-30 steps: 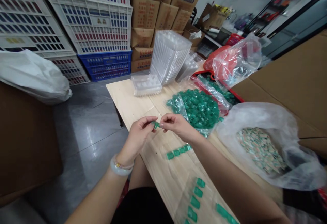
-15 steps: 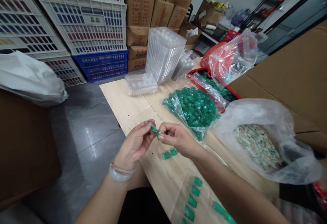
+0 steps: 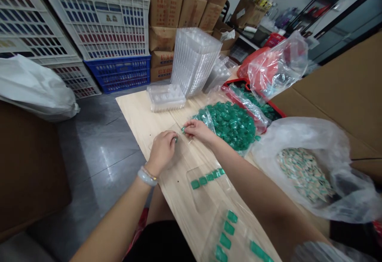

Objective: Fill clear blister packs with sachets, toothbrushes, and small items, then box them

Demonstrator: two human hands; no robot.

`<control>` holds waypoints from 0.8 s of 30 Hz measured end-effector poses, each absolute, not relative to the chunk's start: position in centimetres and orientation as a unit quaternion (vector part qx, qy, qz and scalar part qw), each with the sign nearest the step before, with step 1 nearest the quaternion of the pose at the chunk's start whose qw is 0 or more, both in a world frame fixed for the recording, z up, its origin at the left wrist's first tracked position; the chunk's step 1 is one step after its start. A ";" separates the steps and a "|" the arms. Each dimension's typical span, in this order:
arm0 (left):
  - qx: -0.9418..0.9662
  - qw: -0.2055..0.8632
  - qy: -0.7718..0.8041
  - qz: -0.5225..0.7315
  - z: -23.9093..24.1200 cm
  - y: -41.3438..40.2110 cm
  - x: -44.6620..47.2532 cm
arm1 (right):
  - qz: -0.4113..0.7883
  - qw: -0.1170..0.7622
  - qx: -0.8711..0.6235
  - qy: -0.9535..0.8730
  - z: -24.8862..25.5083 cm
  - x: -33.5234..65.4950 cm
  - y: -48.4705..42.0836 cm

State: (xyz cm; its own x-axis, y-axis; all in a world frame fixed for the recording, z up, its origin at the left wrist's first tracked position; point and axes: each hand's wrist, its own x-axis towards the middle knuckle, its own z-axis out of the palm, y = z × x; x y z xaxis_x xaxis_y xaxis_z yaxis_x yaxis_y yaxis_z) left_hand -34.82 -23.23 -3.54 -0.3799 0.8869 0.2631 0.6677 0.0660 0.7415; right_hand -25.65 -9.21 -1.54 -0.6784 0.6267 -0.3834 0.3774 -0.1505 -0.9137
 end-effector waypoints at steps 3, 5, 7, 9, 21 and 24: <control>0.549 0.114 0.727 0.395 -3.6 -23.4 -34.9 | 0.588 0.105 -0.400 -0.695 -2.3 -26.1 -8.8; 0.553 0.108 0.729 0.389 -3.5 -23.6 -34.9 | 0.563 0.117 -0.411 -0.707 -2.4 -26.0 -8.7; 0.552 0.103 0.732 0.387 -3.5 -23.6 -34.8 | 0.579 0.136 -0.416 -0.688 -2.1 -25.8 -8.7; 0.549 0.098 0.736 0.385 -3.6 -23.6 -34.7 | 0.627 0.144 -0.401 -0.652 -1.7 -25.5 -9.0; 0.544 0.088 0.742 0.381 -3.7 -23.6 -34.4 | 0.311 0.143 -0.394 -0.853 -3.3 -26.3 -9.8; 0.545 0.085 0.745 0.376 -3.8 -23.7 -34.4 | 0.240 0.150 -0.319 -0.905 -2.8 -25.7 -10.5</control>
